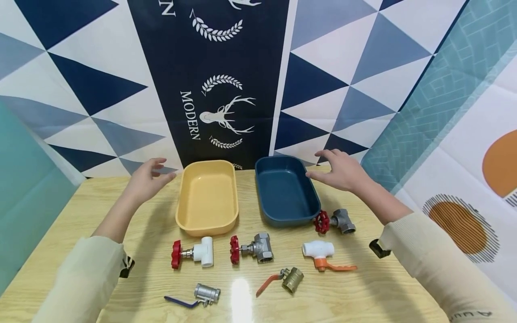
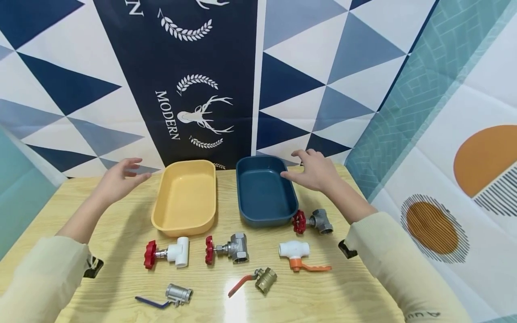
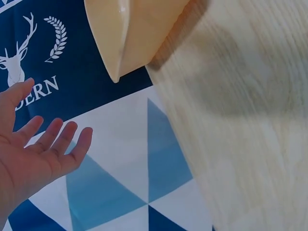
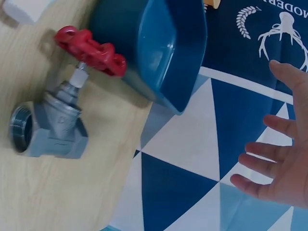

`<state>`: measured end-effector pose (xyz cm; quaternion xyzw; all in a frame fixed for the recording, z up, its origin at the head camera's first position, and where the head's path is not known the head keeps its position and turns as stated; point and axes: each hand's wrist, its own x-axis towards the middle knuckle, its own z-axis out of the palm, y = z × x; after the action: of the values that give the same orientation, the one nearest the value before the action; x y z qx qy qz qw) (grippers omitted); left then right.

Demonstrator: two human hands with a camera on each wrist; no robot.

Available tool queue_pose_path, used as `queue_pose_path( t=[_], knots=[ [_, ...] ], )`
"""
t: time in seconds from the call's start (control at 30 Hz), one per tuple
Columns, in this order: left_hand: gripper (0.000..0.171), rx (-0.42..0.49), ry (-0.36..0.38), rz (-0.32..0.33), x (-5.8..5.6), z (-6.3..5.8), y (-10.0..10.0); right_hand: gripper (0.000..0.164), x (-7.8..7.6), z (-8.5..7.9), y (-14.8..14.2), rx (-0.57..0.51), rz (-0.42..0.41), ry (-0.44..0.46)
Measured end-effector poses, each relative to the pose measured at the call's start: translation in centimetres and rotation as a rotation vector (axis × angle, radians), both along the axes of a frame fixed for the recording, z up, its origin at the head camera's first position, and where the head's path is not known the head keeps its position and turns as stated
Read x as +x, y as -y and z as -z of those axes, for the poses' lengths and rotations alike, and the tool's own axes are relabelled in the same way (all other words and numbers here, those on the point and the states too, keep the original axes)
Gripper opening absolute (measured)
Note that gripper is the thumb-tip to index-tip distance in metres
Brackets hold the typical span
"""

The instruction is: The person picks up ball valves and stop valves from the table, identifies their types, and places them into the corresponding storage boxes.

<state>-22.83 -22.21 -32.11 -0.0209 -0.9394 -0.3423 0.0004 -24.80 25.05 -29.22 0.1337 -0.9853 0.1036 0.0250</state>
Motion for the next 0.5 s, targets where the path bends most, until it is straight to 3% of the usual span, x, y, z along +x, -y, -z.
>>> queue_pose_path(
  t=[0.5],
  knots=[
    [0.068, 0.118, 0.078, 0.022, 0.4, 2.8, 0.5, 0.064, 1.0, 3.1, -2.6, -0.085, -0.129, 0.135]
  ],
)
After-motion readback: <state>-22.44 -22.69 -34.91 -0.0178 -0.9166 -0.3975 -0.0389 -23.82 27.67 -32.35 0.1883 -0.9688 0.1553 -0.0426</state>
